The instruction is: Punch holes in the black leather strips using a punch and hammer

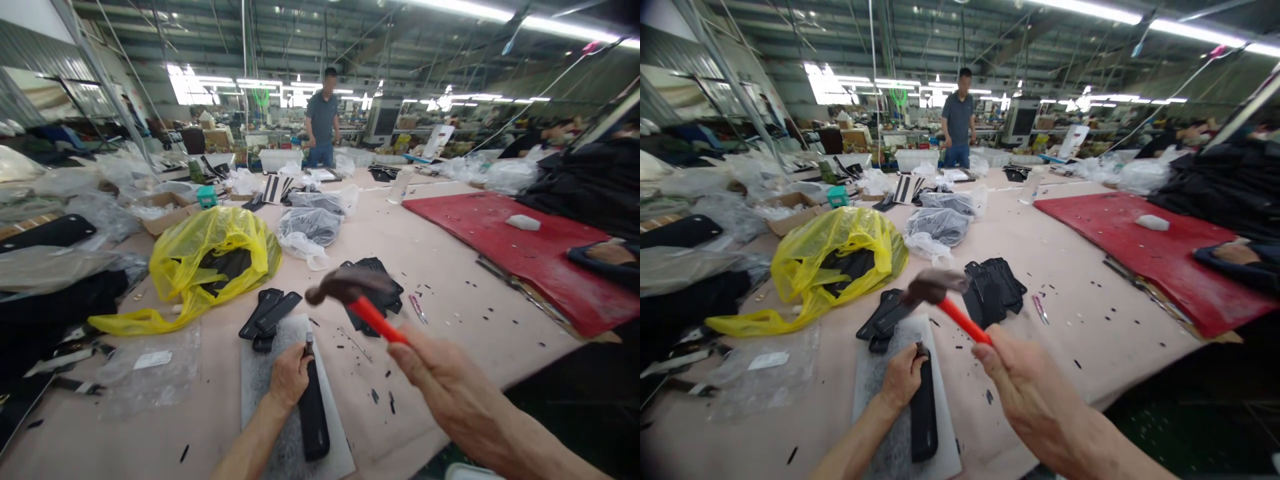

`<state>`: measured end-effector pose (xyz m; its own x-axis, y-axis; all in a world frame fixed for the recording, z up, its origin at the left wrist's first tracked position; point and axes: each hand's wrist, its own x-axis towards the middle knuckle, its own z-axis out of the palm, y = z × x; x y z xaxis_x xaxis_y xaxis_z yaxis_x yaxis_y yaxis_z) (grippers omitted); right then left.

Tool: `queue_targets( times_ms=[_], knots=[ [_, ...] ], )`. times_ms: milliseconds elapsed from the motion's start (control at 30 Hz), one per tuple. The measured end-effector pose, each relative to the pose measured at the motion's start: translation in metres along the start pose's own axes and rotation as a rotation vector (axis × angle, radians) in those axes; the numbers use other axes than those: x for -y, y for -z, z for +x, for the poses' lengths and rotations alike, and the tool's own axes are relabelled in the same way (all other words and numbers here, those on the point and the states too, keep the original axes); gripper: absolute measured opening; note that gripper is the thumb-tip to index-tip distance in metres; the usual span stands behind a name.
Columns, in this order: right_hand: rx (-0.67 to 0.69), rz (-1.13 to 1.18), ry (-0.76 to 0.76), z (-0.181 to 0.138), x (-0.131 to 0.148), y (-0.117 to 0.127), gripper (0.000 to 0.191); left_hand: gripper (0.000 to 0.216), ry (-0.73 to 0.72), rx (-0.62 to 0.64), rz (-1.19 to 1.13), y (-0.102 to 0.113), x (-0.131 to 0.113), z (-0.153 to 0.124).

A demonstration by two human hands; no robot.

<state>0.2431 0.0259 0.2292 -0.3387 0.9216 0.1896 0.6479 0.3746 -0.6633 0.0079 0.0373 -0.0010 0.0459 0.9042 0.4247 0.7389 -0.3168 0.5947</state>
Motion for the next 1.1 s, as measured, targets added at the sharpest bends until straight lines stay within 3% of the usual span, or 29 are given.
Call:
queue_targets(
  times_ms=[67, 100, 167, 233, 300, 433, 533, 600, 667, 733, 800, 867, 967, 1100],
  knots=[
    [-0.180, 0.100, 0.009, -0.001, 0.001, -0.003, 0.041, 0.010, 0.005, 0.012, 0.002, -0.001, 0.000, 0.000],
    [-0.192, 0.097, 0.030, -0.002, -0.001, -0.008, 0.041, 0.010, 0.007, 0.015, 0.006, -0.001, 0.001, 0.000],
    [-0.034, 0.005, 0.065, -0.005, -0.010, -0.016, 0.040, 0.010, 0.010, 0.010, 0.013, -0.002, 0.002, 0.000],
    [0.146, -0.060, -0.001, -0.008, -0.026, -0.021, 0.039, 0.011, 0.005, 0.004, 0.014, -0.002, 0.002, 0.000],
    [0.194, 0.035, -0.162, -0.014, -0.047, -0.019, 0.041, 0.011, 0.011, 0.010, 0.010, -0.002, 0.003, 0.000],
    [0.204, 0.408, -0.662, -0.038, -0.108, -0.019, 0.049, 0.010, 0.050, 0.031, -0.016, -0.001, 0.004, -0.001],
    [0.210, 0.412, -0.868, -0.064, -0.164, -0.032, 0.048, 0.010, 0.069, 0.043, -0.038, -0.001, 0.003, -0.001],
    [0.162, 0.127, -0.820, -0.075, -0.193, -0.043, 0.045, 0.010, 0.081, 0.057, -0.056, -0.001, 0.004, -0.001],
    [0.066, -0.198, -0.683, -0.078, -0.206, -0.055, 0.041, 0.012, 0.098, 0.067, -0.074, -0.001, 0.005, 0.000],
    [-0.032, -0.373, -0.488, -0.070, -0.196, -0.070, 0.038, 0.015, 0.118, 0.075, -0.083, -0.001, 0.005, 0.000],
    [-0.058, -0.375, -0.279, -0.058, -0.166, -0.091, 0.044, 0.016, 0.136, 0.084, -0.083, -0.001, 0.005, 0.000],
    [0.031, -0.284, -0.080, -0.048, -0.126, -0.119, 0.052, 0.017, 0.151, 0.089, -0.081, -0.001, 0.005, 0.000],
    [0.298, -0.109, 0.119, -0.046, -0.076, -0.161, 0.078, 0.019, 0.164, 0.081, -0.096, 0.001, 0.004, 0.002],
    [0.443, -0.011, 0.140, -0.058, -0.061, -0.187, 0.090, 0.022, 0.285, 0.036, -0.139, 0.007, 0.001, 0.011]
  ],
)
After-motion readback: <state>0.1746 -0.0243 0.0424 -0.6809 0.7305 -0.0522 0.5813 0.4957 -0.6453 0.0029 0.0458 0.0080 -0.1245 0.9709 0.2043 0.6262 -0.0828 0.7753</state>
